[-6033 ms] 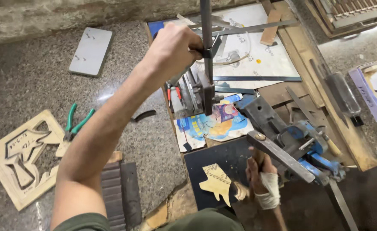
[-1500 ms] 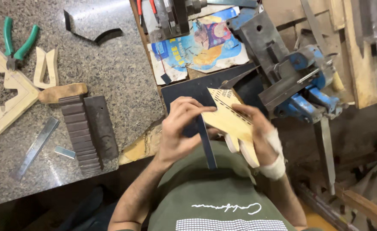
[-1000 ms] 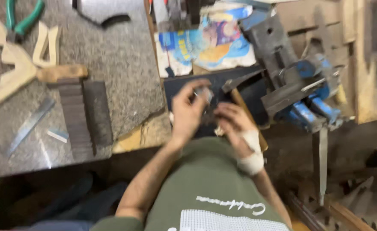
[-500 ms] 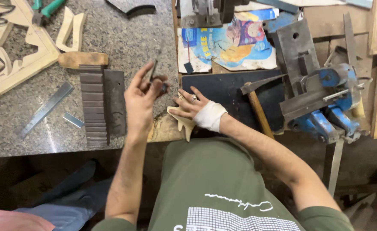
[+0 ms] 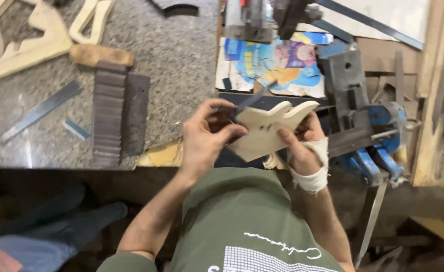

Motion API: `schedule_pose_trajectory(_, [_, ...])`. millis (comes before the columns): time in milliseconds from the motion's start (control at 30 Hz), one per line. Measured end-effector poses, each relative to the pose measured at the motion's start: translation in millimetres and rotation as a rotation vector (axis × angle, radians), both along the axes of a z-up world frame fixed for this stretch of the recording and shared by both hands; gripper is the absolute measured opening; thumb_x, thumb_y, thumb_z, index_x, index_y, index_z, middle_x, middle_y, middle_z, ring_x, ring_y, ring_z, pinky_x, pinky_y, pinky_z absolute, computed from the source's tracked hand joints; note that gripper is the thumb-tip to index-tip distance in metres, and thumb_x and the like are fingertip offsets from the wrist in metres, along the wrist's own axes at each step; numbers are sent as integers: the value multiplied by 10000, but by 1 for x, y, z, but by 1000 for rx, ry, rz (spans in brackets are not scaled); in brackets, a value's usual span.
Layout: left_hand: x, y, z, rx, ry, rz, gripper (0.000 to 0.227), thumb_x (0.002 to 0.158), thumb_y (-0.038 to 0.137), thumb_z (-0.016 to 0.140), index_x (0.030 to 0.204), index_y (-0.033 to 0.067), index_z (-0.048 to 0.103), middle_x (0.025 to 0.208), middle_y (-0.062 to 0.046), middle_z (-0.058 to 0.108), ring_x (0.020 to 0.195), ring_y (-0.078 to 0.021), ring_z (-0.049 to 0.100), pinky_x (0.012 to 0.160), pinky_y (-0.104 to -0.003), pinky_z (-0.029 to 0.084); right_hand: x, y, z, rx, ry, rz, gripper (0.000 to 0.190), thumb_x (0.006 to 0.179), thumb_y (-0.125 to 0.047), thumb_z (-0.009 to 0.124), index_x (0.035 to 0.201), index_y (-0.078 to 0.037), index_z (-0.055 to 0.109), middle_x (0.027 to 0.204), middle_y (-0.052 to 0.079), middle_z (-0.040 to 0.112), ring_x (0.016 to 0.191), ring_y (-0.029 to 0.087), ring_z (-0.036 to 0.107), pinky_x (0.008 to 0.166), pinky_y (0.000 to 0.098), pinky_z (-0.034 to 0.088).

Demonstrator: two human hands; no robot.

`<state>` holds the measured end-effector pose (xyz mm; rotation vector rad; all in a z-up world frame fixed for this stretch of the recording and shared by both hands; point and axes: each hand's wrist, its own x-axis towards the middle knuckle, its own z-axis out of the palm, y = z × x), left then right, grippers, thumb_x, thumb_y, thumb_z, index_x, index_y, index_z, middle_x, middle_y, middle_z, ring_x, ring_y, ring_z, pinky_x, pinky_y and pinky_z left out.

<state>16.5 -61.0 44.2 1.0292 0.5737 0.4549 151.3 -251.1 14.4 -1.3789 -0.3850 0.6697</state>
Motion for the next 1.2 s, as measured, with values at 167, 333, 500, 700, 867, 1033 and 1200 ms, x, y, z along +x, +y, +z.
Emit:
schedule_pose_trajectory(167, [10,-11,14,27,72,-67,298,926,-38,757,1185,-61,613,1046,-161,786,959,-158,758,850,-292,650,-9,-6,19,-56,-51,-74,506,957,-51,741,1394,-3,492,1223,127,697,1135,190,666,1018,325,516])
schedule_pose_trajectory(333, [5,-15,24,224,57,-124,340,942,-19,717,1272,-50,641,1206,-120,753,1036,-109,728,923,-255,617,-15,-10,26,15,34,-161,490,965,-45,737,1387,3,494,1234,136,693,1142,189,664,1019,321,513])
schedule_pose_trajectory(500, [-1,-14,31,153,72,-170,397,923,17,757,1292,-47,626,1145,-110,748,1040,-92,693,923,-260,595,-23,-12,33,9,16,-141,507,957,-45,729,1406,2,496,1275,121,675,1179,172,647,1049,306,496])
schedule_pose_trajectory(700, [-2,-12,38,71,72,-240,372,929,18,749,1268,-45,610,1136,-91,743,1056,-90,693,937,-264,604,-26,-26,32,-6,-15,-147,514,960,-56,742,1402,9,489,1274,110,665,1175,164,632,1052,303,481])
schedule_pose_trajectory(867, [-6,-12,33,88,44,-266,302,940,-40,741,1212,-50,610,1046,-132,760,1007,-117,720,927,-274,613,-30,-30,37,5,30,-148,541,940,-63,738,1416,0,487,1256,113,674,1154,169,646,1033,306,491])
schedule_pose_trajectory(1033, [-1,-4,26,26,-39,-351,295,914,-93,702,1171,-46,565,1048,-132,762,960,-132,759,861,-286,643,-38,-33,47,14,68,-162,538,939,-42,742,1410,10,488,1243,111,675,1142,179,648,1028,321,506])
schedule_pose_trajectory(1200, [-4,-5,38,176,-7,-431,312,924,-104,696,1210,-52,582,979,-123,783,936,-116,752,833,-265,623,-42,-41,57,-37,2,-161,529,940,-47,736,1406,1,489,1229,110,679,1139,180,651,1028,316,502])
